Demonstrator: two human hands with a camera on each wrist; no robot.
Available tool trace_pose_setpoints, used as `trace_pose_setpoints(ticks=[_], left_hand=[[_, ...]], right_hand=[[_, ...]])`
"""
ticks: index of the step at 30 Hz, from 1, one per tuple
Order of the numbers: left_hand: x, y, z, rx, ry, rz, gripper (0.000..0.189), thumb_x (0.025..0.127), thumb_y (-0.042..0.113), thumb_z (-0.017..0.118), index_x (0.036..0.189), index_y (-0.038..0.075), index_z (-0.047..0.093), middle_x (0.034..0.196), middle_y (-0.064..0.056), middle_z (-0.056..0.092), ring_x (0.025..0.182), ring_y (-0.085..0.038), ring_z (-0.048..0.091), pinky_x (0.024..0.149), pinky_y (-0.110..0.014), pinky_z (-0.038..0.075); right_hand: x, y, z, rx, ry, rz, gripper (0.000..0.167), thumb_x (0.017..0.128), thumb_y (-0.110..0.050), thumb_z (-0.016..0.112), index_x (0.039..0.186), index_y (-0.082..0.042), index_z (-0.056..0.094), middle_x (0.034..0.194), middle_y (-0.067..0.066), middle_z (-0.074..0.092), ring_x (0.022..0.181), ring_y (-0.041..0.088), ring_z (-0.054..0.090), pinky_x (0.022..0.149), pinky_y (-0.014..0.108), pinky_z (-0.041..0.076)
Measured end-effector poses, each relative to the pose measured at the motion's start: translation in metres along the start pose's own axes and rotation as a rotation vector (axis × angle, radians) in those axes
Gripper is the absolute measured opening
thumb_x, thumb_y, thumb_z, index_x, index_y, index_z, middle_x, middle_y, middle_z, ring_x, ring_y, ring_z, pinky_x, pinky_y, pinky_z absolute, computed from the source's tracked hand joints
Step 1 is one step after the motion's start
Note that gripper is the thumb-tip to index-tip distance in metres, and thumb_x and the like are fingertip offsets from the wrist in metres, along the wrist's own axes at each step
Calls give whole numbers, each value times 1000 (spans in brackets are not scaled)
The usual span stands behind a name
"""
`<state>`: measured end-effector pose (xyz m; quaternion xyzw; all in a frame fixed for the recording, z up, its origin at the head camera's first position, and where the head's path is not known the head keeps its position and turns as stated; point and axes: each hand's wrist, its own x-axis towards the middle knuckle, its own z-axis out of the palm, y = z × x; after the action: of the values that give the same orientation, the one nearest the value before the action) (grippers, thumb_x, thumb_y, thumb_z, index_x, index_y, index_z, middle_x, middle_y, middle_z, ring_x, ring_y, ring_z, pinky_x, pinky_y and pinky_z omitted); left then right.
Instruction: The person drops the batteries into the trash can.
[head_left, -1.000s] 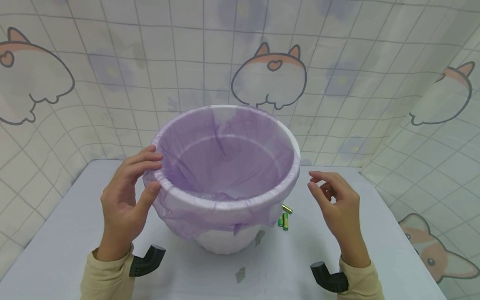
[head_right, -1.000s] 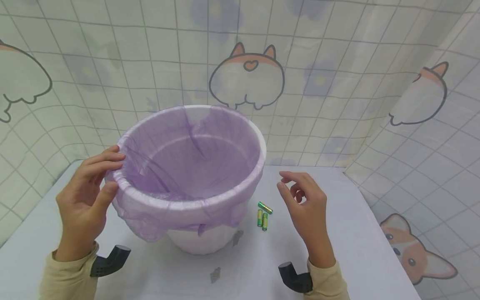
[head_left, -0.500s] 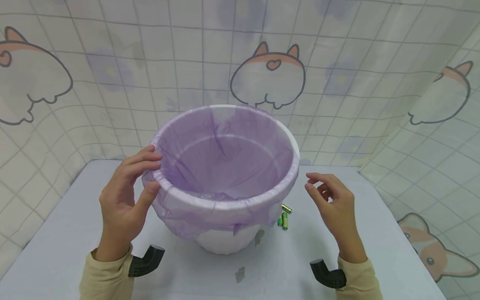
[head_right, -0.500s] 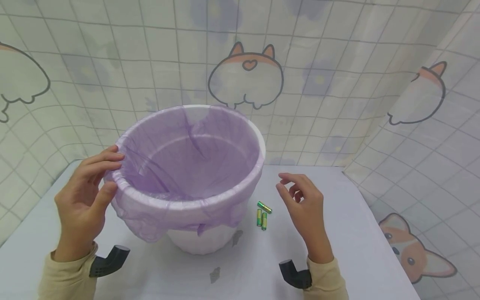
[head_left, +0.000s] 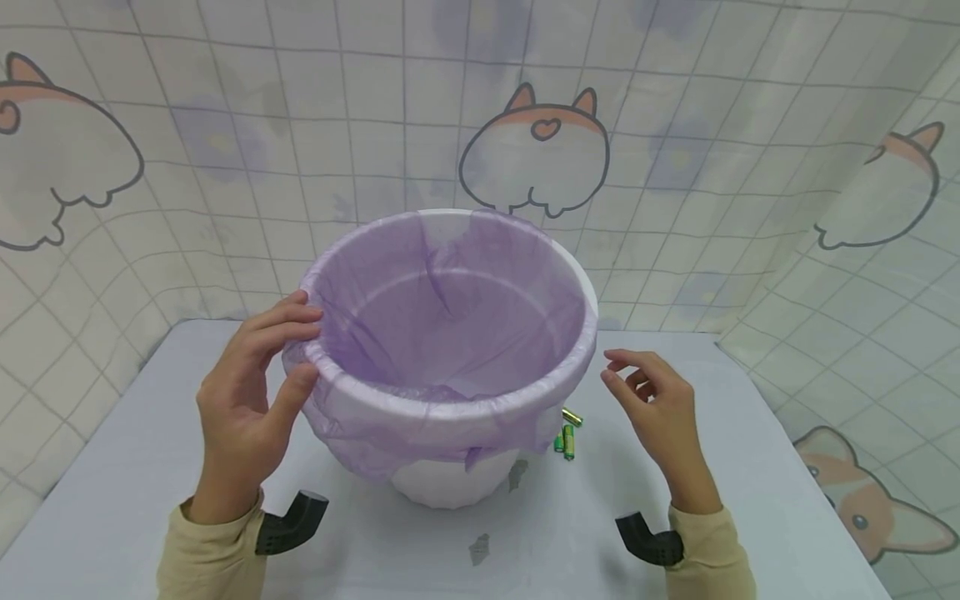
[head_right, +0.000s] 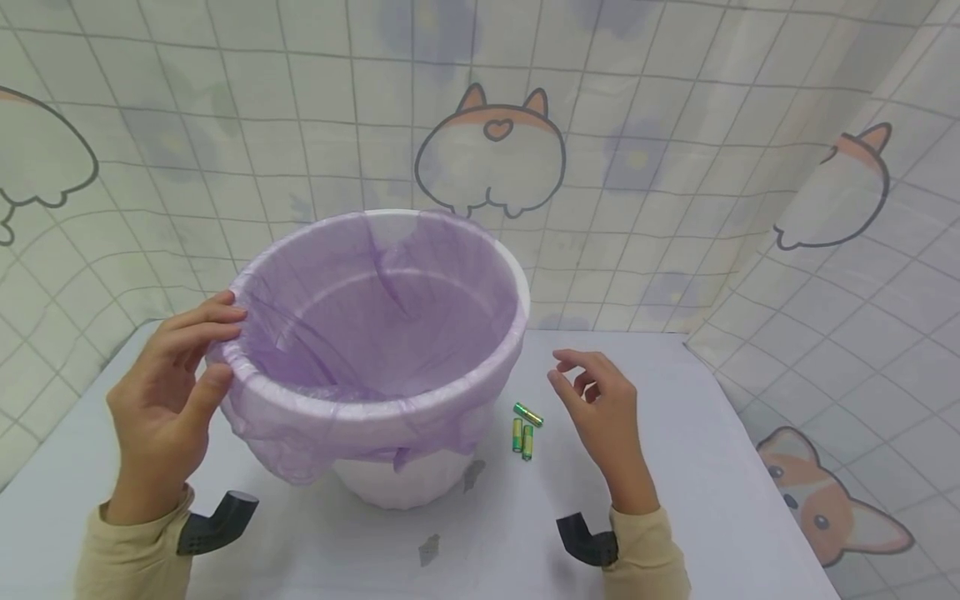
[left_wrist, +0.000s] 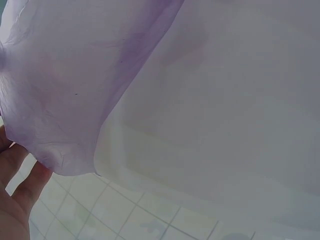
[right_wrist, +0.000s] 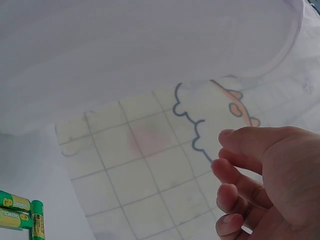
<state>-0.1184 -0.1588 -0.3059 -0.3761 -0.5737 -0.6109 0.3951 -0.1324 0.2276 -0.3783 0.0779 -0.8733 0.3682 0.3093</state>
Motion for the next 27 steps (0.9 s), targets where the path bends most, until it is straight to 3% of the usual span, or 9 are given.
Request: trace_pose_setpoints(ticks=[16,27], left_hand=[[0,-1,0,-5,-1,15,30,87,2,67,103,-22,58,114,-17,67,126,-31,56,114,-36,42],[0,-2,-1,-10,3,7,29,86,0,66,103,-22,58,114,-17,67,126,-32,55,112,-34,44]], right_hand=[[0,12,8,-15,-60,24,23,85,-12,73,108,-11,71,95,6,70,72,0,53,61,8,44],[-1,21,15,-56,-114,73,23,89,-18,70,111,-12,71,97,7,70,74,11,54,62,17,48]])
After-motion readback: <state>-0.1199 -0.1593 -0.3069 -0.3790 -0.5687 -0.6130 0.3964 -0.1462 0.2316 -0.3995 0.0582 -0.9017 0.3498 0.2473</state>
